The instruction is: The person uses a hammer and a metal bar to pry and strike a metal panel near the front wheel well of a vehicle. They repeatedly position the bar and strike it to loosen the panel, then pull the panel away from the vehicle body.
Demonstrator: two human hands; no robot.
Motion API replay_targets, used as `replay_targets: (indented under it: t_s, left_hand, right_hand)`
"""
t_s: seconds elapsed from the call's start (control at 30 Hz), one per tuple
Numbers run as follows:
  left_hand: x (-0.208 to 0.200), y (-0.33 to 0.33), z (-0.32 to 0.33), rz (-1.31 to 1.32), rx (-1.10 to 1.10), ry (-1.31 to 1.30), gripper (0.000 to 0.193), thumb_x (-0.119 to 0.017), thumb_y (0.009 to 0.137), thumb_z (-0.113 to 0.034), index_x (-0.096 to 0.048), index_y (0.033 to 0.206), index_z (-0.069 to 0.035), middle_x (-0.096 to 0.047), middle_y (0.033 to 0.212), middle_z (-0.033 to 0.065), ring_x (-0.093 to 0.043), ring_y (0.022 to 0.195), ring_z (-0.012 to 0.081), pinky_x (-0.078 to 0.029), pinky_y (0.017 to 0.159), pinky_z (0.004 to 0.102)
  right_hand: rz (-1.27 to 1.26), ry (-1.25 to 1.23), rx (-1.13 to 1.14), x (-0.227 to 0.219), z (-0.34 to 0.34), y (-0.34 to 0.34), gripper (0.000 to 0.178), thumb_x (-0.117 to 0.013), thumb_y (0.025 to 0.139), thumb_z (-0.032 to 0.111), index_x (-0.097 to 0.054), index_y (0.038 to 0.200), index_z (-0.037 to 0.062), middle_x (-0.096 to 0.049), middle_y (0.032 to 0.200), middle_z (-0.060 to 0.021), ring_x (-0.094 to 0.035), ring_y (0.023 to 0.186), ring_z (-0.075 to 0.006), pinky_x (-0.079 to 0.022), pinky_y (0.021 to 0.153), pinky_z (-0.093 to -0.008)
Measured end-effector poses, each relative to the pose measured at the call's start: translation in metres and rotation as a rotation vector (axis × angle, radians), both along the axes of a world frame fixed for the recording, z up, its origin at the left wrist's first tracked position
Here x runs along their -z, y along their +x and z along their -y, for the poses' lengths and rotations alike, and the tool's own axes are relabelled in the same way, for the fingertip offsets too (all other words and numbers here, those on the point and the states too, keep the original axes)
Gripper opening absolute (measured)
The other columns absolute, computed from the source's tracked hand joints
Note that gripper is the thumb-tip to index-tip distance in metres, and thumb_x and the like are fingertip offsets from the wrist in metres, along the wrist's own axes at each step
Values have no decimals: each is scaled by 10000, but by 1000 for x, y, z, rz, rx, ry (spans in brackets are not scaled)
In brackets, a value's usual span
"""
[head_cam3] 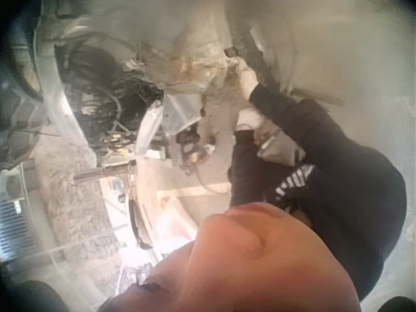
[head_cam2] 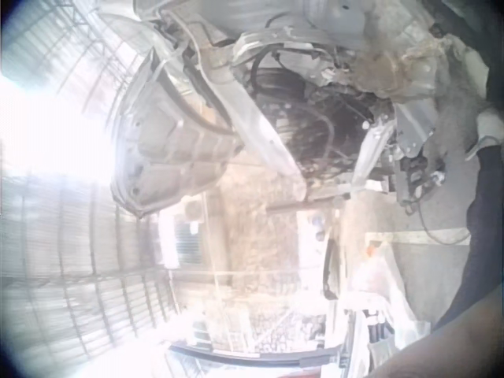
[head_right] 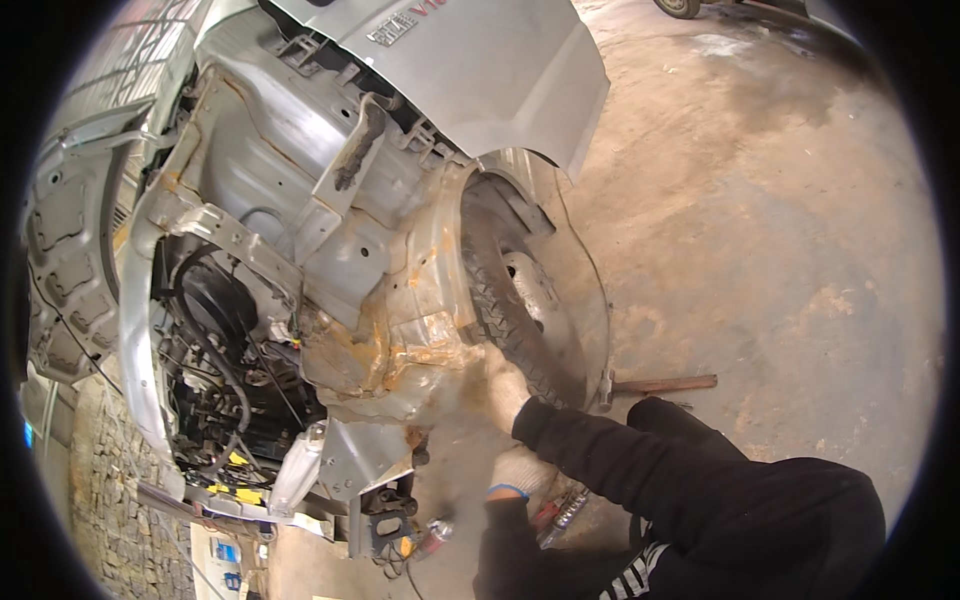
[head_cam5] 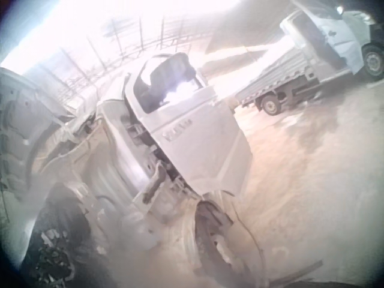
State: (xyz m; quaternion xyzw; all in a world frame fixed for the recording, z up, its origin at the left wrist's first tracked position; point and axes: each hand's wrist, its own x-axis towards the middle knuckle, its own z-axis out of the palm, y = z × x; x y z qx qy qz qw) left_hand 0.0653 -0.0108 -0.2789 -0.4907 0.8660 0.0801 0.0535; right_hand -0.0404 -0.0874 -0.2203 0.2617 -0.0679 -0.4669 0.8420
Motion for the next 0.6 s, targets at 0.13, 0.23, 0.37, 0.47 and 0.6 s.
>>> replay_targets:
  t_s: [0.13, 0.23, 0.37, 0.47, 0.6]
  left_hand:
    - [10, -3, -4, -182, 120, -64, 370, -623, 808, -443, -729, 864, -93, -707, 865, 181, -690, 816, 359, -550, 712, 477]
    - [5, -14, -5, -227, 212, -166, 310, -629, 800, -416, -726, 812, -122, -708, 796, 150, -691, 734, 352, -549, 670, 489]
    - [-14, -20, -10, -160, 102, -98, 329, -605, 801, -426, -731, 833, -123, -712, 827, 153, -693, 773, 344, -544, 704, 486]
    - [-27, -15, -17, 4, 32, 22, 351, -584, 811, -396, -717, 923, -92, -710, 918, 165, -682, 861, 337, -520, 789, 467]
    - [-31, -6, -26, -252, -131, -12, 351, -589, 769, -361, -695, 913, -60, -704, 906, 166, -672, 860, 345, -509, 777, 476]
  right_hand:
    - [-805, -262, 312, -12, -7, 4, 420, -535, 930, 545, -597, 977, 132, -605, 812, -94, -597, 674, -283, -482, 606, -442]
    - [-892, -175, 333, -11, -6, 4, 407, -477, 983, 489, -600, 1011, 102, -606, 830, -62, -593, 721, -214, -499, 667, -368]
    - [-987, -157, 404, -2, 2, 7, 392, -495, 972, 482, -619, 1035, 115, -635, 881, -26, -613, 753, -171, -503, 623, -335]
    - [-1168, -219, 558, -1, 2, 10, 374, -482, 987, 450, -629, 1021, 108, -630, 867, -37, -621, 779, -170, -503, 607, -292]
    - [-1153, -265, 512, -8, -4, 4, 310, -500, 962, 404, -594, 1097, 141, -633, 960, -7, -590, 813, -144, -475, 596, -281]
